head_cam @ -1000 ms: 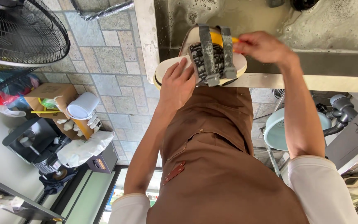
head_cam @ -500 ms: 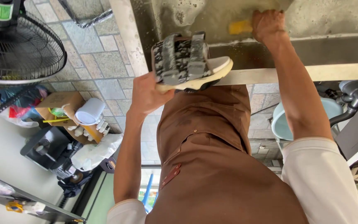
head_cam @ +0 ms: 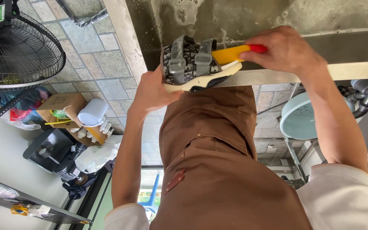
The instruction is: Cleaning a sandal using a shoe-washing machine and a handheld brush.
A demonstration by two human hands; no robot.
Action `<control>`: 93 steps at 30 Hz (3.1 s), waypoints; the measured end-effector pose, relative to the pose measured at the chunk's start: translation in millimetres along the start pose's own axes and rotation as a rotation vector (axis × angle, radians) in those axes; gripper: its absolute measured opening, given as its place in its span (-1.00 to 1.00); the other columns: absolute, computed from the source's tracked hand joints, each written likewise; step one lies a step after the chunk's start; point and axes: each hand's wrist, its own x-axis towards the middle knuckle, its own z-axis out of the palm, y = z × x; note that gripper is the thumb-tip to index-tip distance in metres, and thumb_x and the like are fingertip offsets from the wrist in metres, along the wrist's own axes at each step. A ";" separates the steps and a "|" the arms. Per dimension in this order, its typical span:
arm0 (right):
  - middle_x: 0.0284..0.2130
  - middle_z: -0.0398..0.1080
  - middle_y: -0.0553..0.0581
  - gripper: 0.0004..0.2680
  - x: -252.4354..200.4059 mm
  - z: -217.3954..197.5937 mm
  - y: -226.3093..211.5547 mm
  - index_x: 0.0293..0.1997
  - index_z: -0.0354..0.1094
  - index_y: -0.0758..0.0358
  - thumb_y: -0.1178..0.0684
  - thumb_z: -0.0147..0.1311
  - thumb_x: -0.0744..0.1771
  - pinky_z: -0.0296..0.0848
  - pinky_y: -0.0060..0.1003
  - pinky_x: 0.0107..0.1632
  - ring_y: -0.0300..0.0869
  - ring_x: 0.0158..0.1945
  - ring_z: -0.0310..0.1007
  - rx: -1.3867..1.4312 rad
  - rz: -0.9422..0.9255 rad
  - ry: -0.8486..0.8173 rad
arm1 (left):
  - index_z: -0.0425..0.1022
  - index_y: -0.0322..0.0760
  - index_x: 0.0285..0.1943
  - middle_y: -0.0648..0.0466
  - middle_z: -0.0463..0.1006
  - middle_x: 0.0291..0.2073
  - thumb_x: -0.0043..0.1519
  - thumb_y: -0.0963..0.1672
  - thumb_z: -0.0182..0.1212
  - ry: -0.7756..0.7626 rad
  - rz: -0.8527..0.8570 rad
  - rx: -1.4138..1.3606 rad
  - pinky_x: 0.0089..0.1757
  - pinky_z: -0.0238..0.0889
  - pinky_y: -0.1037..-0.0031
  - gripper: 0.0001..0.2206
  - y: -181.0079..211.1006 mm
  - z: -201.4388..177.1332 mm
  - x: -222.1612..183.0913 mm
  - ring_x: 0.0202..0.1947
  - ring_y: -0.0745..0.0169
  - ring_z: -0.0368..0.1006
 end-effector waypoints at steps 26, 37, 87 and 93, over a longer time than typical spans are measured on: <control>-0.30 0.52 0.38 -0.73 66.7 93.3 29.6 -0.10 0.50 0.35 -0.11 0.14 0.34 0.46 0.05 -0.09 0.17 -0.24 0.51 0.286 0.257 -0.401 | 0.13 -0.60 0.41 -0.35 0.53 0.01 -0.33 0.33 0.57 -0.204 -0.127 0.722 -0.12 0.45 0.09 0.29 4.6 -10.9 86.9 -0.12 -0.30 0.55; -0.30 0.56 0.36 -0.67 54.5 60.4 25.4 -0.08 0.53 0.30 -0.21 0.01 0.43 0.48 0.00 -0.13 0.10 -0.28 0.53 0.181 0.297 -0.545 | 0.07 -0.34 0.44 -0.11 0.55 0.10 -0.47 0.33 0.60 0.024 0.356 0.668 -0.10 0.42 0.18 0.33 0.1 23.0 76.4 -0.04 -0.21 0.56; -0.20 0.47 0.40 -0.72 -21.5 95.1 133.4 0.17 0.36 0.46 0.08 0.16 0.39 0.32 0.11 -0.04 0.20 -0.18 0.50 -0.414 0.342 0.204 | 0.17 -0.23 0.36 -0.02 0.57 -0.03 -0.14 -0.04 0.66 0.148 -0.164 -0.363 0.05 0.37 0.33 -0.11 46.0 22.2 -27.3 -0.01 0.11 0.53; -0.33 0.49 0.28 -0.84 -14.6 125.6 160.0 -0.06 0.47 0.33 0.04 0.12 0.39 0.36 0.05 -0.09 0.11 -0.19 0.52 -0.472 0.363 0.092 | 0.61 -0.37 -0.04 -0.06 0.62 -0.16 -0.05 -0.21 0.59 -0.010 -0.016 -0.115 -0.01 0.35 0.29 -0.61 28.3 25.0 -45.1 -0.10 0.04 0.52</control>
